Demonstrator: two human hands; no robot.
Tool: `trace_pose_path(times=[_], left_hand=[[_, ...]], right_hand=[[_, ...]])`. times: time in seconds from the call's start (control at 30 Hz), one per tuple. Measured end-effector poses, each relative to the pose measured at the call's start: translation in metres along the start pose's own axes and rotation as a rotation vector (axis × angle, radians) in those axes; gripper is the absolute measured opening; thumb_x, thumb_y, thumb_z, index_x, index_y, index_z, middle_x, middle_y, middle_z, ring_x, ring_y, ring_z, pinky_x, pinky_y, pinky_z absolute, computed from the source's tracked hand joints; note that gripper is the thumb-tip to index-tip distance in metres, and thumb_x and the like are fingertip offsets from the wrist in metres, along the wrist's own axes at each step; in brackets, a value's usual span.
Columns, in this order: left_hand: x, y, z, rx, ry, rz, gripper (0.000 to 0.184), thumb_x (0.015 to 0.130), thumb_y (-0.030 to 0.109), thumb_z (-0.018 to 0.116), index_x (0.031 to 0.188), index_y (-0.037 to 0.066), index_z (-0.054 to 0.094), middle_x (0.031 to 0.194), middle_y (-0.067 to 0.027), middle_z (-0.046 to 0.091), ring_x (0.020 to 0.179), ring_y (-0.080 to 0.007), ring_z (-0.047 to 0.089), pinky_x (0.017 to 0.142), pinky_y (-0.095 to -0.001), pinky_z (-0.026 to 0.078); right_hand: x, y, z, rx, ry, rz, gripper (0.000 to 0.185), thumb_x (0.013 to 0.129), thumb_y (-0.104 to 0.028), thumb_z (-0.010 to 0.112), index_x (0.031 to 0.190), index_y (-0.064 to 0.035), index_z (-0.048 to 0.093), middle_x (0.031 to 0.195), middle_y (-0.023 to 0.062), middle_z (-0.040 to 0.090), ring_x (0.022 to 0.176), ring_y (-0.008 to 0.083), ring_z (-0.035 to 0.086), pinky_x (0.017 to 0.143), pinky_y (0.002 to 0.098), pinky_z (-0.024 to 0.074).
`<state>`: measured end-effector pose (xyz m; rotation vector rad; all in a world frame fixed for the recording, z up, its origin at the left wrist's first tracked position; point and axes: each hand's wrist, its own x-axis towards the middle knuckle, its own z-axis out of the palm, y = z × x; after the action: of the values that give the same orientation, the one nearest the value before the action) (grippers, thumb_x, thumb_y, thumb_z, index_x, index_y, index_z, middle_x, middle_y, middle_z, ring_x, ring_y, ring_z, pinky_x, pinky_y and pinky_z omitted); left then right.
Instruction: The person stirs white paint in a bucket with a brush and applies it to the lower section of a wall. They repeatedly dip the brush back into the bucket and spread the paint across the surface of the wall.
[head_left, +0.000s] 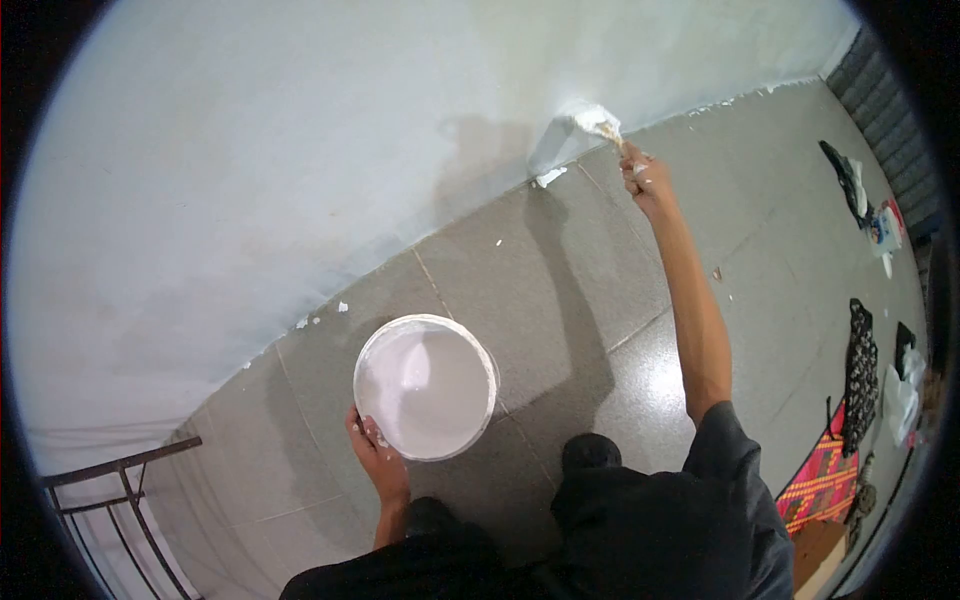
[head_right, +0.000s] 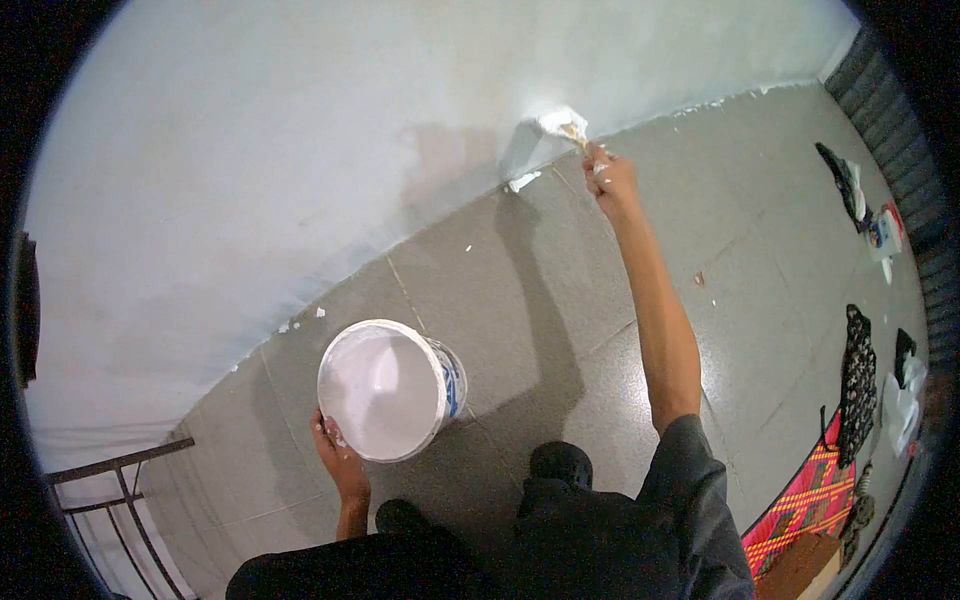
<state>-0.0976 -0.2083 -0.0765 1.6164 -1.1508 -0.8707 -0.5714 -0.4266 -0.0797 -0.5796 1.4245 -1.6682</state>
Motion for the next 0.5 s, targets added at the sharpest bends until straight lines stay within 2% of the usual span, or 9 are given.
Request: trace_pose_path(times=[0.13,0.23,0.33,0.43,0.5], left_hand=[[-0.001,0.007,0.002,0.035,0.006,-0.011,0.042,0.099,0.029,0.035,0.126,-0.003,0.037,0.119,-0.0144,0.046,0.110,-0.0215,0.045,0.097,-0.0350,0.034],[0.000,0.007,0.002,0.034,0.004,-0.011,0.043,0.099,0.029,0.035,0.126,-0.003,0.037,0.120,-0.0150,0.046,0.111,-0.0220,0.045,0.097,-0.0353,0.034],[-0.001,0.007,0.000,0.039,-0.002,-0.010,0.043,0.099,0.029,0.035,0.126,-0.003,0.037,0.120,-0.0152,0.046,0.110,-0.0222,0.045,0.097,-0.0354,0.034],[-0.001,0.008,0.003,0.036,0.008,-0.009,0.042,0.098,0.029,0.035,0.126,-0.003,0.037,0.119,-0.0155,0.046,0.109,-0.0220,0.046,0.096,-0.0354,0.034],[0.000,0.004,0.001,0.031,0.012,-0.025,0.042,0.098,0.029,0.035,0.126,-0.003,0.037,0.119,-0.0157,0.046,0.109,-0.0220,0.046,0.096,-0.0357,0.035]], right_hand=[[-0.023,-0.028,-0.002,0.133,-0.061,-0.035,0.030,0.089,-0.028,0.059,0.080,-0.0005,0.052,0.054,-0.0043,0.038,0.042,0.0039,0.030,0.038,0.0207,0.0209],[-0.034,-0.033,-0.005,0.182,0.003,-0.069,0.030,0.089,-0.028,0.059,0.075,-0.0027,0.050,0.054,-0.0055,0.035,0.043,0.0029,0.029,0.038,0.0207,0.0200],[-0.026,-0.021,-0.023,0.029,0.020,-0.079,0.030,0.088,-0.027,0.059,0.076,-0.0004,0.052,0.054,-0.0031,0.040,0.043,0.0042,0.031,0.038,0.0213,0.0221],[-0.015,0.025,-0.023,-0.172,0.168,-0.081,0.030,0.088,-0.026,0.058,0.078,0.0029,0.054,0.057,0.0008,0.047,0.044,0.0064,0.036,0.038,0.0223,0.0255],[-0.003,0.058,-0.023,-0.222,0.200,-0.004,0.030,0.088,-0.024,0.058,0.079,0.0043,0.056,0.060,0.0030,0.050,0.044,0.0077,0.039,0.039,0.0236,0.0278]])
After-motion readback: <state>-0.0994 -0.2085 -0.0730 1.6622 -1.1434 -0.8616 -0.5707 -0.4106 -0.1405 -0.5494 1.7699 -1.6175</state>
